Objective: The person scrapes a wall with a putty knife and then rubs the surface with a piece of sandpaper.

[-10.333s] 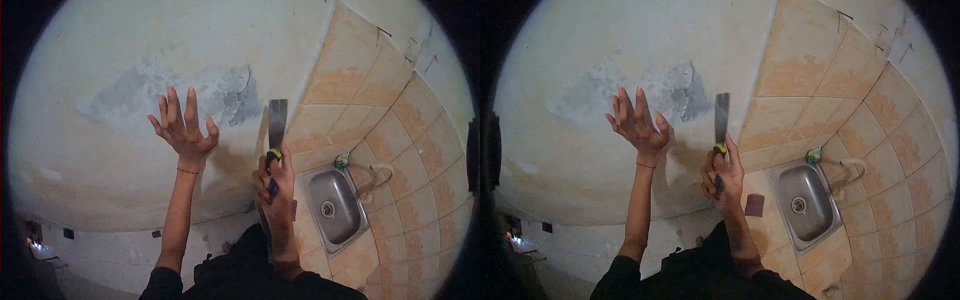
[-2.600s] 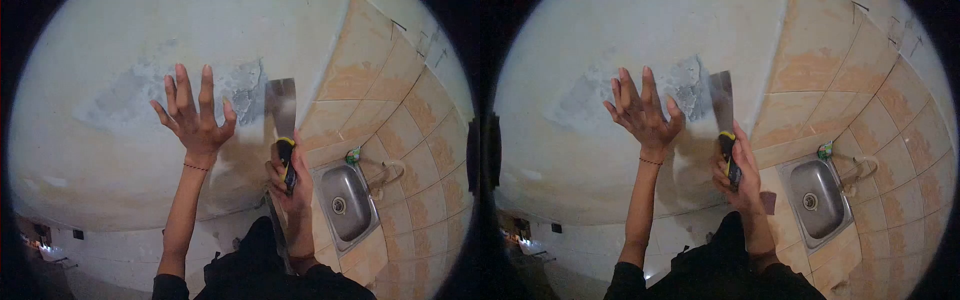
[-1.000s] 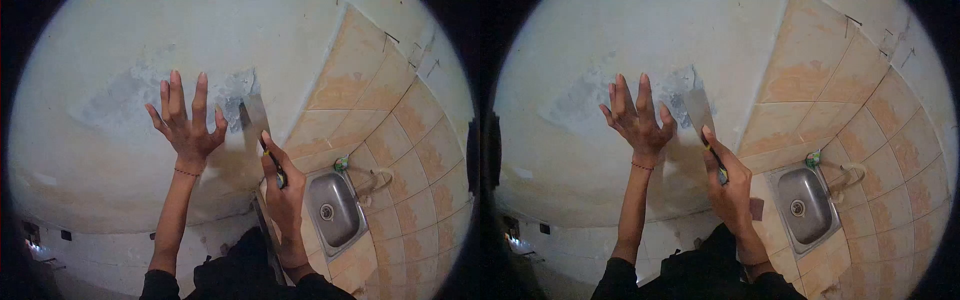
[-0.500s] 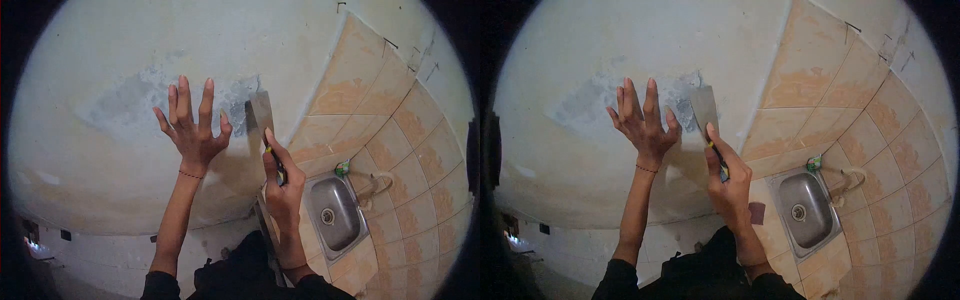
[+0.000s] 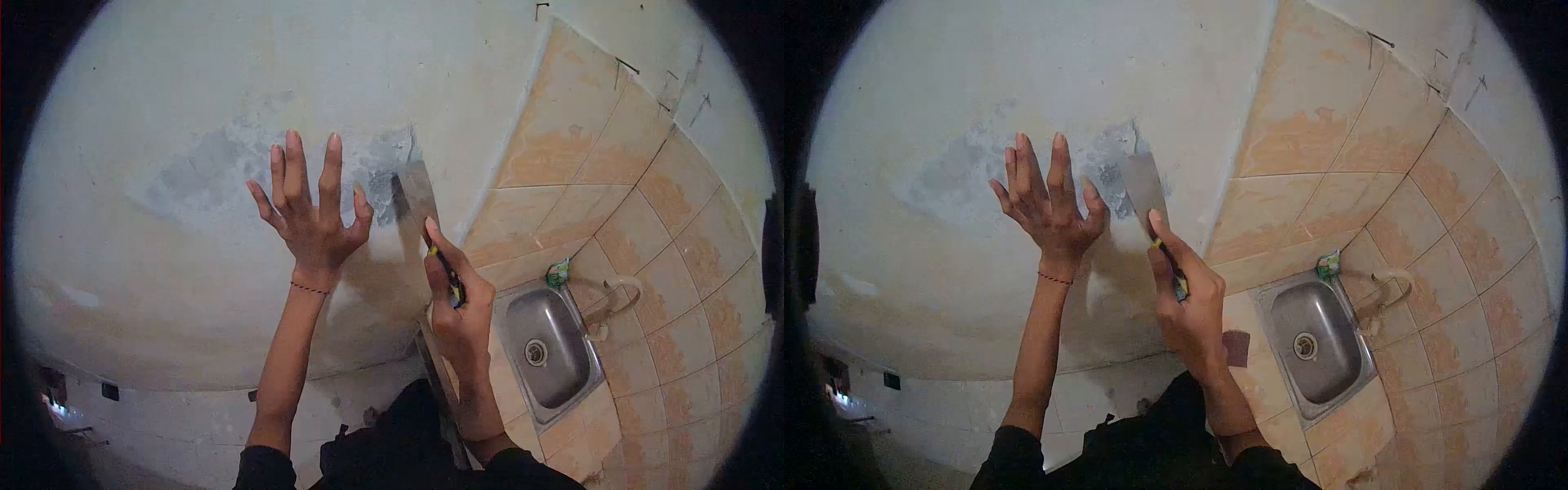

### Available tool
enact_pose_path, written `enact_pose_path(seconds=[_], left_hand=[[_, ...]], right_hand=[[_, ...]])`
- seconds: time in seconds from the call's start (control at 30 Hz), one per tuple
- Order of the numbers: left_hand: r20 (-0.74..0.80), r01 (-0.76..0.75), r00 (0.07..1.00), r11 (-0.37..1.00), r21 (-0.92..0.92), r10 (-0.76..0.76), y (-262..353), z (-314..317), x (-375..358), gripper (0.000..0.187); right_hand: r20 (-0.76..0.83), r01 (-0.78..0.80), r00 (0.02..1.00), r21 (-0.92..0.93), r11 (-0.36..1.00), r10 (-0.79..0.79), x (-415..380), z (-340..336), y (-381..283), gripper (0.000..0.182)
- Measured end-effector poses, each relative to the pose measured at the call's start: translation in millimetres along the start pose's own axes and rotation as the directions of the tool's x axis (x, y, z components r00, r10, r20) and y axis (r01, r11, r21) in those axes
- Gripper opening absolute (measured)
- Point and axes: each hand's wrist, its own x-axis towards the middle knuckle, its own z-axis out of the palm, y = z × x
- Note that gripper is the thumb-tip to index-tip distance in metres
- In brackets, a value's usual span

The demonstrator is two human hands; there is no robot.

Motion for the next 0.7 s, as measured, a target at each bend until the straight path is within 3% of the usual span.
enact_pose_path(seconds=[0.27,0.37,0.67,0.7], left_hand=[[0.013,0.017,1.0,1.0,0.012,-0.017,1,-1,-1,0.063],[0.007,0.014,1.0,1.0,0.012,-0.014,0,0,-2,0.063],[0.016,0.027,1.0,1.0,-0.011,-0.026,3,-4,0,0.065],[0.015,0.012,1.0,1.0,-0.009,-0.012,3,-5,1,0.064]], right_hand=[[0.008,0.024,1.0,-0.024,0.999,-0.024,-3,0,3,0.032],[-0.015,0.101,0.995,0.004,0.995,-0.101,4,2,8,0.033],[-0.021,0.069,0.997,0.061,0.996,-0.068,1,5,5,0.032],[-0.035,0.141,0.989,0.013,0.99,-0.141,3,5,8,0.034]])
